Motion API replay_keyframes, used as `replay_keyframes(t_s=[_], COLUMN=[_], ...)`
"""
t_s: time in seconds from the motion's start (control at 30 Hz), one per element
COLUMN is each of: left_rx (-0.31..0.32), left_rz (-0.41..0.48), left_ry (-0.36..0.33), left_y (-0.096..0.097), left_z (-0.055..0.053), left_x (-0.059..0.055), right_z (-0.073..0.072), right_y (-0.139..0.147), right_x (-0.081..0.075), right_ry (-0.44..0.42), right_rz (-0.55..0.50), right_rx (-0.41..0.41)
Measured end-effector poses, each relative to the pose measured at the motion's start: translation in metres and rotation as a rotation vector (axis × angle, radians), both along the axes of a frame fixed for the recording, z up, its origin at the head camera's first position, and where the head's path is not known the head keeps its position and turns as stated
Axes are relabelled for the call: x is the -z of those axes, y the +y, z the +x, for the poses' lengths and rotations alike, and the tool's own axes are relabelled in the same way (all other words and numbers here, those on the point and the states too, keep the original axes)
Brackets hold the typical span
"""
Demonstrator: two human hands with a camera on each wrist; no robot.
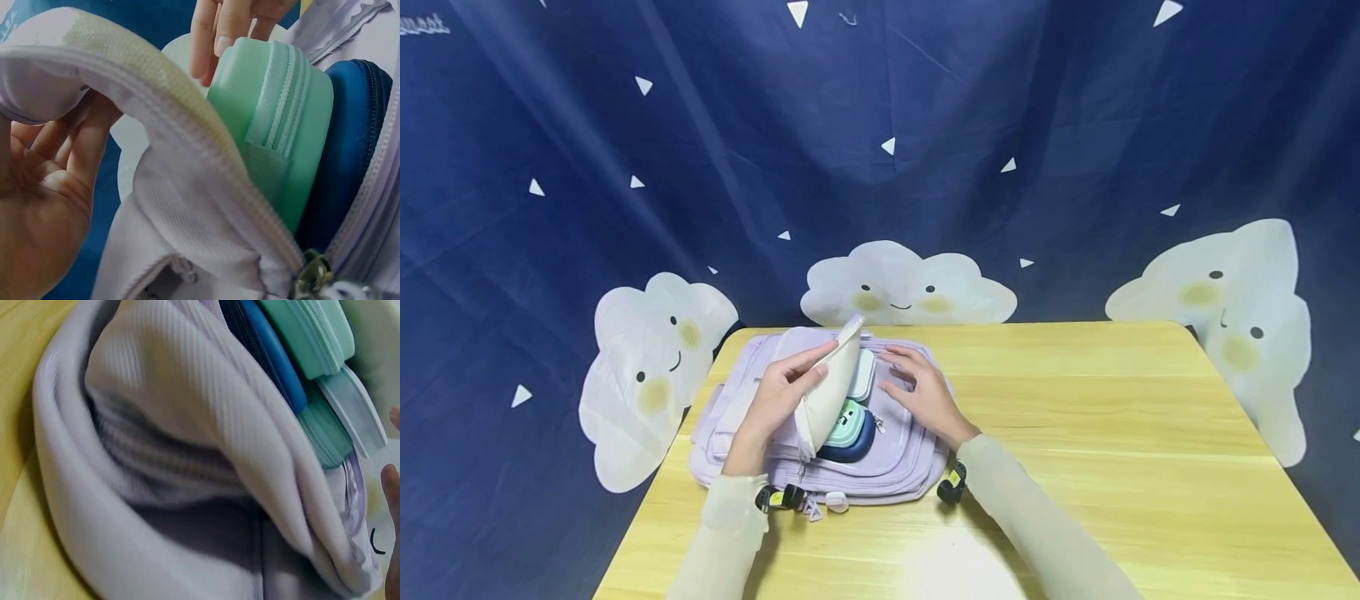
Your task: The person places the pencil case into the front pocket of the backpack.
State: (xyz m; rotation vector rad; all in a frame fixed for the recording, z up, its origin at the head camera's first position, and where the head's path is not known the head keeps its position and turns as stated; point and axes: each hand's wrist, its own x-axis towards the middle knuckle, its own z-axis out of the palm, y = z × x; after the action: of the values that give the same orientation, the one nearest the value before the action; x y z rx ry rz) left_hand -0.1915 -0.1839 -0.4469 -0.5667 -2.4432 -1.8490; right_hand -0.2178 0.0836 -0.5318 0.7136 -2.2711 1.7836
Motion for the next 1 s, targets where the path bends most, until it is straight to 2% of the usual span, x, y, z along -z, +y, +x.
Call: replay_keyframes(t_s=[0.13,0.37,0.53,0.73,1.0], left_rx=[-0.014,-0.035,-0.038,-0.026,0.013], left_rz=[-0.060,-0.146,-0.205,-0.234,-0.271], left_ry=[0.015,0.064,0.098,0.133,0.114], left_y=[0.003,0.010,0.016,0.022,0.031], left_z=[0.004,0.011,0.013,0.014,0.013], left_x=[-0.004,-0.011,-0.011,-0.011,-0.009], right_z=[0.001,0.005,0.006,0.006,0.007], right_y=[0.011,0.030,0.042,0.054,0.073], right_x=[0.000,0.001,0.002,0.004,0.002], right_ry=[0.006,-0.041,-0.050,-0.032,-0.036], right_rz=[0.000,-0.002,-0.007,0.011,0.106], right_rx=[0.017,0.051,0.065,0.087,0.124])
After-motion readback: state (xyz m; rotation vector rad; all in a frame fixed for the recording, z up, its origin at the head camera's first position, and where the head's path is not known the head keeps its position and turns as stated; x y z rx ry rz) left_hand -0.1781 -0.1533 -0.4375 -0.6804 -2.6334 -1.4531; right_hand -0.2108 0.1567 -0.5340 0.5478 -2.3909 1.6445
